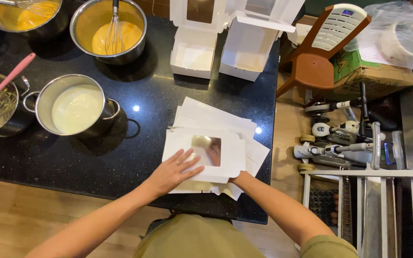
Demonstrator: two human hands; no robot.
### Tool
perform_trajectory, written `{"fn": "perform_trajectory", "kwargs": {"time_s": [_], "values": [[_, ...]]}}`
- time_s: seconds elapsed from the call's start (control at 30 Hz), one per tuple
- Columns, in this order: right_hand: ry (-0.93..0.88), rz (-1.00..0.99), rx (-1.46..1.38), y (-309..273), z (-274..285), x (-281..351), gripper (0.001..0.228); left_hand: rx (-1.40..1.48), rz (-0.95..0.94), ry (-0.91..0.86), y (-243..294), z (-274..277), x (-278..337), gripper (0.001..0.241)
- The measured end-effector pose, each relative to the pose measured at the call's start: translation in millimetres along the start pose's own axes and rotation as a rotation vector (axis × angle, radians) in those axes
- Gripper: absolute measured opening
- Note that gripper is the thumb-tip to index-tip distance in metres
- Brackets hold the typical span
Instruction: Folding several white cardboard cake boxes on a kitchen counter.
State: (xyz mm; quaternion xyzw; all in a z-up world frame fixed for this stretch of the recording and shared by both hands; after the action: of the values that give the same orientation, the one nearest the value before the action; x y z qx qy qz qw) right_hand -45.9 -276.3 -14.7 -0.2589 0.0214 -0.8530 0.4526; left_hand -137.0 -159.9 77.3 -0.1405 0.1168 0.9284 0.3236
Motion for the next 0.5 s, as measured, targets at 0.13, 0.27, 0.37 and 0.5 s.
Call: {"fn": "perform_trajectory", "kwargs": {"time_s": [0.13, 0.27, 0.37, 0.5], "values": [[0.031, 0.009, -0.004, -7, -7, 7, 0.113, -0.073, -0.026, 0.058, -47, -17, -5, 0.058], [0.255, 0.102, 0.051, -25, 10, 11, 0.122, -0.148, 0.131, 0.045, -100, -47, -18, 0.069], [0.299, 0.126, 0.096, -33, 21, 15, 0.13, -0.112, 0.09, -0.012, -100, -77, -23, 0.068], [0.114, 0.087, 0.063, -16, -9, 10, 0.112, -0.09, 0.052, -0.022, -93, -73, -22, 0.071]]}}
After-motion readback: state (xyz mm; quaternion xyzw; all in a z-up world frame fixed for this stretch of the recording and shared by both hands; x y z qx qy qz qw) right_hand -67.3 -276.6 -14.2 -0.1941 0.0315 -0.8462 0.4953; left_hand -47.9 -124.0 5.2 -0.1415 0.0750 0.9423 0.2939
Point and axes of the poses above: each hand's wrist, its own x-axis away from the middle knuckle, its own z-axis out of the back of the hand, y = z × x, the point moved 8 cm from there along -x, towards the middle knuckle, and after that the axes turned 11 degrees about -z, right-handed, at the moved point
